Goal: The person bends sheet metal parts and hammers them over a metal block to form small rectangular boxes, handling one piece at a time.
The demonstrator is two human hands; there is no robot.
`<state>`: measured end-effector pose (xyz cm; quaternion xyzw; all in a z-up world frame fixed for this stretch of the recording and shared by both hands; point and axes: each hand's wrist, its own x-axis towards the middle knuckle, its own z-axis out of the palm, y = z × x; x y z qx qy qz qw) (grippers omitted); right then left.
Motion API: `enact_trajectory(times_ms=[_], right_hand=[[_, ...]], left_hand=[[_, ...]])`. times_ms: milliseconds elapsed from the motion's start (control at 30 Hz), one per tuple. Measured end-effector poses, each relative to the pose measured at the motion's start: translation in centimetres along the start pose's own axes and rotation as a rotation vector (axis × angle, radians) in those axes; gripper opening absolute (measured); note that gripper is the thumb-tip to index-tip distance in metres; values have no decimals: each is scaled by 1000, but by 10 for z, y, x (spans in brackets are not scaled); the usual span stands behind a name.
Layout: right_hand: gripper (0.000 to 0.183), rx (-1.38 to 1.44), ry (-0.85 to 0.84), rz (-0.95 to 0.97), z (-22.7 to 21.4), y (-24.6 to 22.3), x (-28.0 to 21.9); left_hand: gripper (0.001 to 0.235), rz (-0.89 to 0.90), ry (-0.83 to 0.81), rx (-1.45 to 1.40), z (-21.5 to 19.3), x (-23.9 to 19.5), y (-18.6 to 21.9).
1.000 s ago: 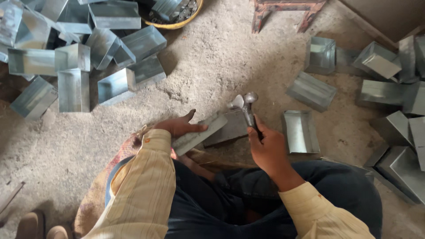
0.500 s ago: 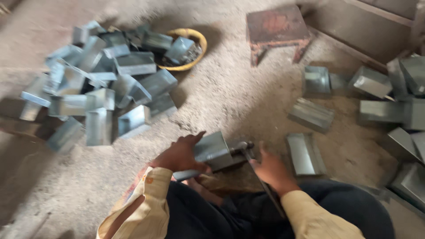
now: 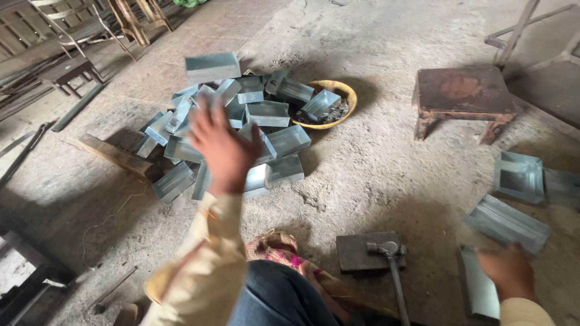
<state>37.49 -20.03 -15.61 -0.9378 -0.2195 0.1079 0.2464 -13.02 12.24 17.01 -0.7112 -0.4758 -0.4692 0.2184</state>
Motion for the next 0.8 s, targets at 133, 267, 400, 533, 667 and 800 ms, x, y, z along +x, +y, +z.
enact_trajectory(times_ms=[133,267,400,533,667,800], right_hand=[[130,-255,-72,360,10,13,6],[142,-284,-182,418,15,17,6],[148,-359,-253,436,26,10,8],[155,-431,-324,489,36,11,7],[163,-535,-414,562,34,15,12],[155,-444,-363,475,20,-1,4]], left_hand=[[81,-502,-577,-350,29,-126,66],[77,-763,-1286,-620,28,-202,114],[60,-361,-1104,-728,33,-201,125],[61,-363,-1328,-630,40,-197,121],[61,-349,-1366,-701,50,-202,118],[62,-348,-1328,-750,55,-208,121]])
